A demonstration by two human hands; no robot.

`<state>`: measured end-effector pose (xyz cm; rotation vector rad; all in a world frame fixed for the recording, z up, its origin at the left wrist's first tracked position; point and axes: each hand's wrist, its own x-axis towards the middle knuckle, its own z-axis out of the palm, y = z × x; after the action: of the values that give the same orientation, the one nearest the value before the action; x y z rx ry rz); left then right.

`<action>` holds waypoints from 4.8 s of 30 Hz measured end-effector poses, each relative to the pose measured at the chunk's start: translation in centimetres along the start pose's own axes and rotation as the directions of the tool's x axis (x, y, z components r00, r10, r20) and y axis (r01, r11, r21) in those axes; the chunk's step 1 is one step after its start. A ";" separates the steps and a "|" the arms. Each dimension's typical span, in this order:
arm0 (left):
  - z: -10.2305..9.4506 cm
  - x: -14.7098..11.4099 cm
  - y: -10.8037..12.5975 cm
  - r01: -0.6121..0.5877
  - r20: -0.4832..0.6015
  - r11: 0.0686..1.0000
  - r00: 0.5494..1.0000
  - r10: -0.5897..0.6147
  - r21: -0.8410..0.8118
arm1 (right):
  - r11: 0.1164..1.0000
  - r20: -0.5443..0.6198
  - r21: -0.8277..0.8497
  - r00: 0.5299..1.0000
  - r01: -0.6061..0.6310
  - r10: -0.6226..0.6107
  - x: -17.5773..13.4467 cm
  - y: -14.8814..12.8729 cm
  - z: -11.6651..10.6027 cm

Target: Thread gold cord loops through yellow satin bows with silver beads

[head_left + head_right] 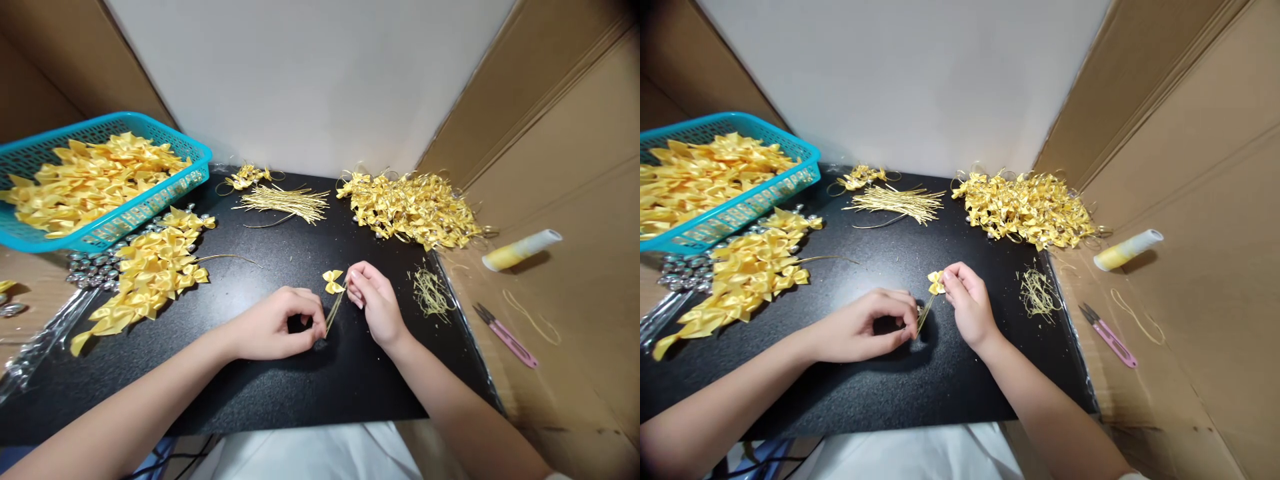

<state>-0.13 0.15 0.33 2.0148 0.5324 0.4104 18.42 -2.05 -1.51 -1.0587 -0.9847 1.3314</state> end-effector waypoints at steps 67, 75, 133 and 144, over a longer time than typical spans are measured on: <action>-1.2 -0.1 -0.4 0.114 -0.400 0.979 0.900 -0.175 -0.171 | 0.998 -0.364 -0.003 0.929 0.068 -0.064 2.1 0.3 -2.2; -3.7 -1.5 -1.2 -0.073 -0.935 0.982 0.326 -0.140 -0.172 | 0.970 -0.429 -0.236 0.889 0.063 -0.162 3.0 1.2 -3.3; -2.7 8.6 2.5 0.207 -0.103 0.922 0.978 -0.183 0.328 | 0.434 0.037 -0.867 0.901 0.243 -0.431 -1.9 -16.2 -13.2; -3.3 7.8 0.1 0.251 -0.289 0.921 0.943 -0.163 0.299 | 0.568 -0.047 -0.786 0.892 0.245 -0.450 -1.7 -15.0 -14.9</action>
<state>4.83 6.65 2.49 2.2075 1.0314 0.4807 36.57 -3.62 9.35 -1.5068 -1.5350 0.3808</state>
